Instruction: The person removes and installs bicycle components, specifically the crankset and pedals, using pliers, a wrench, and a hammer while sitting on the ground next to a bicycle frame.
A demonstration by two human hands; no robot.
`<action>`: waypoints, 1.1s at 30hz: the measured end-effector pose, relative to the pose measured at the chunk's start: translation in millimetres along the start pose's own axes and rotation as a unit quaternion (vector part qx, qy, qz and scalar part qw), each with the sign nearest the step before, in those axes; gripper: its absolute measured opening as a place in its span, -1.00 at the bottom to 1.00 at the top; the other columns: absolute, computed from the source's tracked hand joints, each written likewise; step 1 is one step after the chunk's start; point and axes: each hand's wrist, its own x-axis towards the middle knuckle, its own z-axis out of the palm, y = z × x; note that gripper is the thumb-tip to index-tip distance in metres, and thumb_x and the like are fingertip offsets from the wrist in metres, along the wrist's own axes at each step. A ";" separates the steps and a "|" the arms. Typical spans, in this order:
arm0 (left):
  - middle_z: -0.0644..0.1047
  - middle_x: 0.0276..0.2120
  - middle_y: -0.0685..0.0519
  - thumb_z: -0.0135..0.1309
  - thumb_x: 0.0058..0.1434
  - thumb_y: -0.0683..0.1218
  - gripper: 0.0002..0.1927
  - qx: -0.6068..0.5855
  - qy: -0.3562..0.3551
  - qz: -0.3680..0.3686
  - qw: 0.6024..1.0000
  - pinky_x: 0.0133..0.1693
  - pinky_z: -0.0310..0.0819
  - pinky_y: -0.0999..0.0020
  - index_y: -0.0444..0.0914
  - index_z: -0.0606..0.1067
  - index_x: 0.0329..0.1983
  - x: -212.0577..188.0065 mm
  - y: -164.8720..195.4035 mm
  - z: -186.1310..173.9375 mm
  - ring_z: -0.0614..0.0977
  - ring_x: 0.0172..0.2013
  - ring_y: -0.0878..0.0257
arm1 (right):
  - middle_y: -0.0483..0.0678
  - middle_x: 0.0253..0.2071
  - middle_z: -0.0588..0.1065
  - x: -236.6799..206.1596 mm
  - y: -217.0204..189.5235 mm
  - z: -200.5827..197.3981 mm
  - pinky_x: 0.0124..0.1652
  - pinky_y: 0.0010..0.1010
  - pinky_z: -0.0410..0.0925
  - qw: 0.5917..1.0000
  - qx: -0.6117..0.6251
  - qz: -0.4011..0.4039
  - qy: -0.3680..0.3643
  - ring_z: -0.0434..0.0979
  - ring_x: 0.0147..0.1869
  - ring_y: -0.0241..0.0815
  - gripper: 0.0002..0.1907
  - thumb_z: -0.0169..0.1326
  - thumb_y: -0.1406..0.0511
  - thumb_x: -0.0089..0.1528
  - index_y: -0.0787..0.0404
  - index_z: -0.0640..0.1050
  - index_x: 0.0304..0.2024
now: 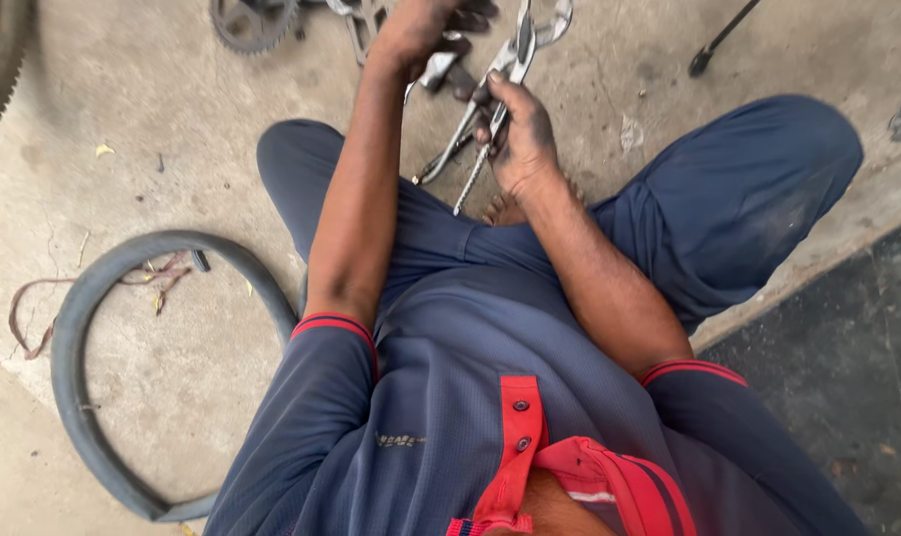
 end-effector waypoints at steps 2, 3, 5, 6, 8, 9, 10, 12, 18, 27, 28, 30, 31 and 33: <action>0.66 -0.25 0.06 0.05 0.43 0.01 -0.72 -0.061 -0.036 0.017 0.997 -0.30 0.53 0.42 -0.31 0.58 -0.07 -34.0 -3.9 11.9 0.67 -0.29 0.31 | 0.06 -0.25 0.63 -5.4 -1.5 2.3 -0.51 -0.53 0.32 1.000 -0.002 -0.006 -0.030 0.44 -0.49 -0.30 -0.82 0.11 0.24 0.29 0.24 0.51 -0.23; 0.62 -0.32 0.02 0.07 0.44 0.00 -0.73 -0.090 -0.052 0.030 0.994 -0.38 0.48 0.42 -0.32 0.54 -0.09 -45.4 -0.2 18.2 0.62 -0.37 0.29 | 0.05 -0.24 0.63 -7.6 -2.1 4.6 -0.51 -0.54 0.31 0.999 -0.004 -0.010 -0.048 0.44 -0.49 -0.30 -0.82 0.10 0.25 0.28 0.25 0.51 -0.23; 0.61 -0.27 0.00 0.15 0.45 -0.06 -0.76 -0.116 -0.094 0.082 0.985 -0.24 0.57 0.40 -0.37 0.54 -0.05 -61.0 11.5 29.4 0.64 -0.29 0.29 | -0.01 -0.27 0.55 -11.5 -3.8 9.2 -0.46 -0.50 0.34 0.997 0.012 -0.008 -0.070 0.46 -0.44 -0.28 -0.84 0.11 0.28 0.31 0.26 0.50 -0.21; 0.60 -0.25 -0.01 0.19 0.46 -0.09 -0.76 -0.128 -0.117 0.110 0.979 -0.18 0.62 0.39 -0.40 0.54 -0.04 -64.7 17.7 33.7 0.65 -0.26 0.29 | -0.04 -0.29 0.52 -12.4 -4.9 11.7 -0.43 -0.49 0.35 0.996 0.017 -0.010 -0.083 0.47 -0.41 -0.26 -0.85 0.12 0.29 0.33 0.26 0.50 -0.19; 0.62 -0.26 0.00 0.18 0.43 -0.13 -0.80 -0.152 -0.072 0.129 0.977 -0.19 0.66 0.35 -0.39 0.54 -0.07 -72.2 23.2 39.2 0.68 -0.27 0.27 | -0.03 -0.30 0.52 -13.6 -7.9 15.1 -0.41 -0.48 0.37 0.995 0.004 -0.001 -0.101 0.49 -0.39 -0.25 -0.84 0.11 0.27 0.33 0.26 0.51 -0.19; 0.62 -0.27 0.00 0.17 0.42 -0.15 -0.83 -0.164 -0.050 0.141 0.975 -0.20 0.68 0.34 -0.39 0.53 -0.09 -72.3 23.9 39.8 0.69 -0.27 0.25 | -0.03 -0.30 0.52 -13.1 -9.6 16.2 -0.40 -0.48 0.38 0.994 -0.004 0.000 -0.110 0.50 -0.38 -0.25 -0.83 0.11 0.27 0.34 0.27 0.51 -0.19; 0.61 -0.32 0.00 0.16 0.39 -0.15 -0.83 -0.169 -0.008 0.146 0.975 -0.28 0.65 0.35 -0.39 0.54 -0.14 -72.5 22.0 39.7 0.67 -0.34 0.26 | -0.03 -0.29 0.52 -12.3 -11.6 16.9 -0.39 -0.49 0.38 0.993 -0.027 -0.013 -0.111 0.52 -0.36 -0.25 -0.83 0.11 0.26 0.34 0.25 0.51 -0.16; 0.58 -0.42 0.01 0.14 0.33 -0.16 -0.84 -0.179 0.079 0.154 0.969 -0.44 0.59 0.38 -0.40 0.54 -0.25 -71.1 13.1 36.6 0.63 -0.46 0.28 | -0.03 -0.26 0.53 -9.1 -14.0 17.2 -0.38 -0.51 0.39 0.990 -0.072 -0.039 -0.114 0.55 -0.32 -0.24 -0.84 0.11 0.25 0.36 0.21 0.50 -0.10; 0.63 -0.37 -0.03 0.08 0.34 -0.22 -0.87 -0.246 0.108 0.187 0.945 -0.25 0.74 0.36 -0.38 0.52 -0.33 -55.1 -13.5 22.8 0.74 -0.33 0.25 | -0.01 -0.15 0.59 2.6 -12.1 12.2 -0.30 -0.55 0.45 0.955 -0.282 -0.083 -0.035 0.63 -0.14 -0.28 -0.71 0.11 0.19 0.37 0.23 0.46 0.03; 0.62 -0.40 -0.03 0.10 0.37 -0.21 -0.86 -0.142 0.158 0.181 0.960 -0.32 0.69 0.38 -0.42 0.56 -0.24 -53.9 -7.9 5.4 0.70 -0.39 0.29 | 0.10 -0.03 0.54 17.6 28.3 22.4 -0.05 -0.35 0.57 0.890 -0.430 -0.137 -0.053 0.60 0.07 -0.15 -0.18 0.30 0.00 0.20 0.32 0.24 0.26; 0.63 -0.41 -0.01 0.07 0.34 -0.21 -0.88 -0.124 0.160 0.187 0.961 -0.33 0.71 0.39 -0.41 0.54 -0.22 -55.5 -3.4 4.7 0.71 -0.40 0.28 | 0.10 -0.06 0.52 19.8 32.4 26.7 -0.03 -0.34 0.58 0.884 -0.441 -0.148 -0.049 0.60 0.05 -0.13 -0.15 0.32 -0.01 0.19 0.32 0.23 0.27; 0.64 -0.41 0.01 0.01 0.29 -0.21 -0.86 -0.089 0.163 0.200 0.962 -0.34 0.74 0.39 -0.38 0.51 -0.16 -58.7 8.4 4.0 0.73 -0.41 0.28 | 0.10 -0.10 0.48 23.0 36.3 35.9 0.02 -0.32 0.58 0.869 -0.462 -0.171 -0.039 0.59 0.02 -0.11 -0.09 0.35 -0.02 0.16 0.34 0.21 0.28; 0.63 -0.42 -0.01 0.03 0.30 -0.21 -0.86 -0.074 0.166 0.196 0.964 -0.36 0.71 0.38 -0.40 0.50 -0.16 -59.9 15.6 3.7 0.71 -0.42 0.27 | 0.07 -0.09 0.48 24.4 36.1 40.8 -0.02 -0.32 0.55 0.874 -0.459 -0.155 -0.034 0.59 0.01 -0.12 -0.07 0.36 -0.03 0.14 0.34 0.20 0.28; 0.60 -0.44 -0.05 0.09 0.32 -0.20 -0.84 -0.045 0.172 0.184 0.967 -0.40 0.65 0.36 -0.44 0.48 -0.17 -61.7 30.5 1.8 0.67 -0.44 0.24 | 0.01 -0.08 0.49 26.3 33.5 51.1 -0.11 -0.32 0.49 0.883 -0.453 -0.119 -0.026 0.57 0.01 -0.14 -0.02 0.37 -0.06 0.09 0.34 0.20 0.27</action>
